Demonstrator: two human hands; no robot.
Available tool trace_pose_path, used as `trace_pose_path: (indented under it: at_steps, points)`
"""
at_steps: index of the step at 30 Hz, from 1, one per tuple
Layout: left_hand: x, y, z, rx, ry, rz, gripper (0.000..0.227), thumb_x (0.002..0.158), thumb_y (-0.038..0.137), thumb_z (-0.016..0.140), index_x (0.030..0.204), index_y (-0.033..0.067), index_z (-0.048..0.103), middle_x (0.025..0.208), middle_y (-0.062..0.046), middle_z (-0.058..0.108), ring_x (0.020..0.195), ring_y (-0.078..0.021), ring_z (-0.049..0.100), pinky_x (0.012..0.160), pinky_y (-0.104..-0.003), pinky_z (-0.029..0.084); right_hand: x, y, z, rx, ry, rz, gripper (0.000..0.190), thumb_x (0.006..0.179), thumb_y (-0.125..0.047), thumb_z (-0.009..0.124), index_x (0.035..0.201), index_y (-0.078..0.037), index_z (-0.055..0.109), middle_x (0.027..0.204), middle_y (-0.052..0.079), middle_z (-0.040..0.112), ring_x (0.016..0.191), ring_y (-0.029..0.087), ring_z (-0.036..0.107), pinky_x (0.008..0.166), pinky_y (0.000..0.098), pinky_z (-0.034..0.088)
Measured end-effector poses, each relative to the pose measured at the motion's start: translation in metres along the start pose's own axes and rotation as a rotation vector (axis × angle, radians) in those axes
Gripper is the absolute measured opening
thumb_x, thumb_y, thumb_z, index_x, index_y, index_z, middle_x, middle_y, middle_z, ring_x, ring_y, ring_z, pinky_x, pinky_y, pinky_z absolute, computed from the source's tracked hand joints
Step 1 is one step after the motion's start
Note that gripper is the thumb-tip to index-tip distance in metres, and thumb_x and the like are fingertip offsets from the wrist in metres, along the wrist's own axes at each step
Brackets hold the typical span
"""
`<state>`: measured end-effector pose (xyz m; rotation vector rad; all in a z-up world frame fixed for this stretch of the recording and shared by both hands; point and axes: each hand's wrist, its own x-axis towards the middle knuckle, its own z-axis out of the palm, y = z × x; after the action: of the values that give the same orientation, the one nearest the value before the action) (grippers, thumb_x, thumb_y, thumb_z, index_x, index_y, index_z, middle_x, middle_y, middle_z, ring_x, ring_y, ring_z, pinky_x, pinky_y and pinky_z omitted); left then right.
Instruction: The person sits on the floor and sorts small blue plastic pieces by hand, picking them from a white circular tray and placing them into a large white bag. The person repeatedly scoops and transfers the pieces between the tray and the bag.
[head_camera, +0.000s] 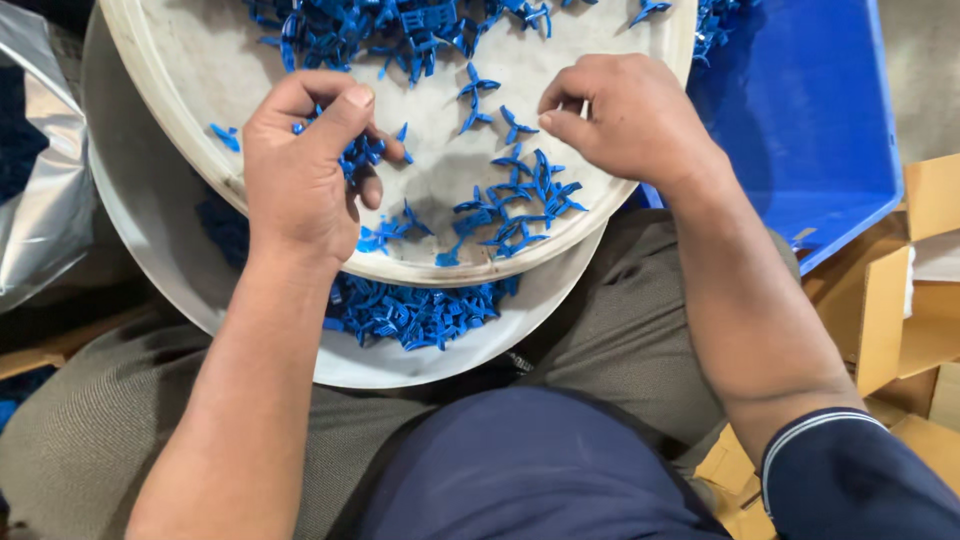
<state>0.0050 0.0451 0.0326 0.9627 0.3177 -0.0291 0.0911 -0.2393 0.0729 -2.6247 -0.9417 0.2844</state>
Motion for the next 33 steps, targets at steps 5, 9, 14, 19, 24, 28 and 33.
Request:
trace_pose_path:
  at_steps: [5,9,14,19,24,28,33]
  points:
    - [-0.01,0.01,-0.006,-0.033,0.026,0.042,0.01,0.099,0.016,0.071,0.1,0.0071,0.066,0.08,-0.006,0.065,0.071,-0.0206,0.071,0.045,-0.031,0.049,0.006,-0.079,0.037,0.049,-0.013,-0.243,0.019,0.087,-0.026,0.077,0.102,-0.016,0.078,0.088,0.006,0.068,0.085,0.03,0.068,0.069,0.0438,0.053]
    - [-0.015,0.012,-0.012,0.019,0.055,0.058,0.012,0.098,0.019,0.072,0.1,0.0082,0.066,0.08,-0.004,0.064,0.071,-0.0196,0.071,0.048,-0.031,0.05,0.008,-0.115,0.061,0.02,-0.025,-0.366,0.025,0.086,-0.026,0.076,0.11,-0.018,0.077,0.098,0.004,0.067,0.088,0.028,0.067,0.066,0.0426,0.054]
    - [-0.02,0.015,-0.021,0.045,0.095,0.02,0.013,0.096,0.02,0.073,0.099,0.0095,0.066,0.078,-0.003,0.064,0.069,-0.0183,0.071,0.05,-0.03,0.051,0.015,-0.125,0.068,-0.11,-0.113,-0.313,0.028,0.081,-0.026,0.076,0.108,-0.017,0.077,0.11,0.01,0.065,0.093,0.03,0.066,0.068,0.0425,0.056]
    - [-0.027,0.019,-0.026,0.042,0.084,0.037,0.012,0.098,0.02,0.071,0.1,0.009,0.067,0.078,-0.003,0.065,0.07,-0.0169,0.07,0.051,-0.03,0.051,0.018,-0.133,0.073,-0.083,-0.06,-0.349,0.024,0.077,-0.029,0.077,0.096,-0.014,0.076,0.113,0.012,0.064,0.091,0.031,0.066,0.068,0.0427,0.055]
    - [-0.031,0.02,-0.028,0.083,0.125,0.011,0.011,0.097,0.018,0.068,0.102,0.0085,0.067,0.082,-0.002,0.065,0.071,-0.0158,0.07,0.051,-0.029,0.051,0.015,-0.133,0.086,-0.147,-0.072,-0.351,0.028,0.075,-0.039,0.078,0.079,-0.011,0.074,0.091,0.011,0.064,0.083,0.032,0.065,0.061,0.0462,0.053]
    - [-0.033,0.02,-0.031,0.058,0.158,-0.059,0.01,0.097,0.017,0.067,0.103,0.0083,0.066,0.081,-0.003,0.063,0.071,-0.0189,0.07,0.049,-0.03,0.051,0.014,-0.134,0.092,-0.099,0.009,-0.307,0.013,0.079,-0.024,0.073,0.075,-0.011,0.069,0.086,0.008,0.063,0.083,0.03,0.066,0.066,0.0441,0.054]
    - [-0.033,0.0,-0.034,0.014,0.237,-0.093,0.016,0.096,0.022,0.066,0.106,0.0104,0.063,0.086,-0.003,0.062,0.072,-0.0193,0.07,0.047,-0.031,0.052,0.019,-0.13,0.067,0.192,0.258,-0.249,0.013,0.081,-0.017,0.074,0.091,-0.009,0.072,0.093,0.008,0.067,0.091,0.031,0.068,0.075,0.0427,0.055]
